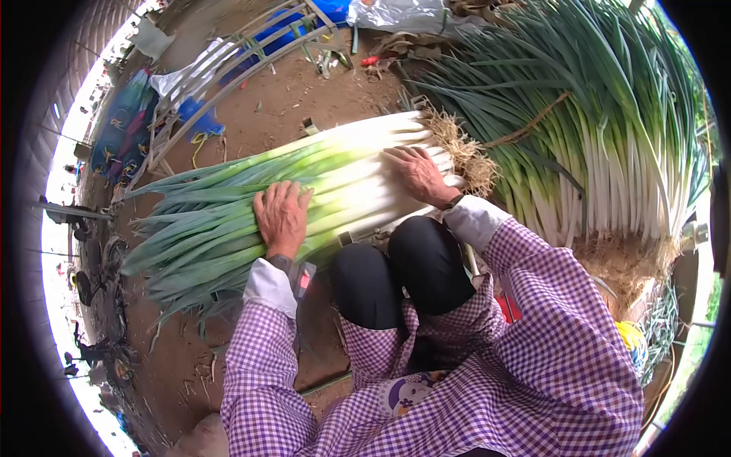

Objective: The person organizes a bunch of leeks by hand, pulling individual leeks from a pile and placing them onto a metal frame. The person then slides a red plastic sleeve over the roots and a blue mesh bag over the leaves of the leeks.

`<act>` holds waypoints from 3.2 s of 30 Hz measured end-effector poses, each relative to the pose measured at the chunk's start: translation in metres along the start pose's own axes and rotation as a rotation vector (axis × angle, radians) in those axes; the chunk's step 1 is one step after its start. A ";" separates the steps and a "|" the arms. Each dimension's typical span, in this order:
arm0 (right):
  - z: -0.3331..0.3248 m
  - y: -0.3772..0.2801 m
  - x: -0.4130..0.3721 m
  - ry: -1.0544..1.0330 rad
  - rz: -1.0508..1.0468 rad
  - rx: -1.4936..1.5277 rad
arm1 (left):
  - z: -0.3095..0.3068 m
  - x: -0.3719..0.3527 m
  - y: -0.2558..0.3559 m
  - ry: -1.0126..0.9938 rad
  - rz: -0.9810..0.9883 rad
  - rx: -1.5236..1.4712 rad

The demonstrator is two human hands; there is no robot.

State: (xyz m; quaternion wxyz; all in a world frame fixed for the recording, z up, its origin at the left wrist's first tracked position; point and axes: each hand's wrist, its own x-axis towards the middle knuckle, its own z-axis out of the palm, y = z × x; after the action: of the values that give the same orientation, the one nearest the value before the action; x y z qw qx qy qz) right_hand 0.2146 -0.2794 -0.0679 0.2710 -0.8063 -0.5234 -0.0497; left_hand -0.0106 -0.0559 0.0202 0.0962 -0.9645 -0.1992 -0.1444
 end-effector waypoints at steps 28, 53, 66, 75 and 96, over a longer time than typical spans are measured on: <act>-0.066 0.093 -0.007 0.373 0.331 0.581 | 0.014 0.003 -0.003 0.004 0.050 0.130; 0.144 0.103 -0.389 -0.232 1.062 0.193 | 0.025 0.003 -0.020 -0.134 0.097 0.200; -0.039 0.150 -0.397 0.107 0.905 0.563 | 0.025 0.003 -0.023 -0.133 0.083 0.176; 0.076 0.151 -0.385 0.089 1.080 0.392 | 0.026 0.004 -0.022 -0.144 0.059 0.169; 0.042 0.205 -0.360 -0.335 1.126 0.759 | 0.025 0.004 -0.019 -0.120 0.088 0.166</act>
State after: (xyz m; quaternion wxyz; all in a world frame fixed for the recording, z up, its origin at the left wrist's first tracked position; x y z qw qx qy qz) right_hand 0.2240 -0.6152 -0.3135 0.4341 -0.8014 -0.0418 0.4094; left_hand -0.0094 -0.0309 0.0002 0.1698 -0.9680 -0.1731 -0.0649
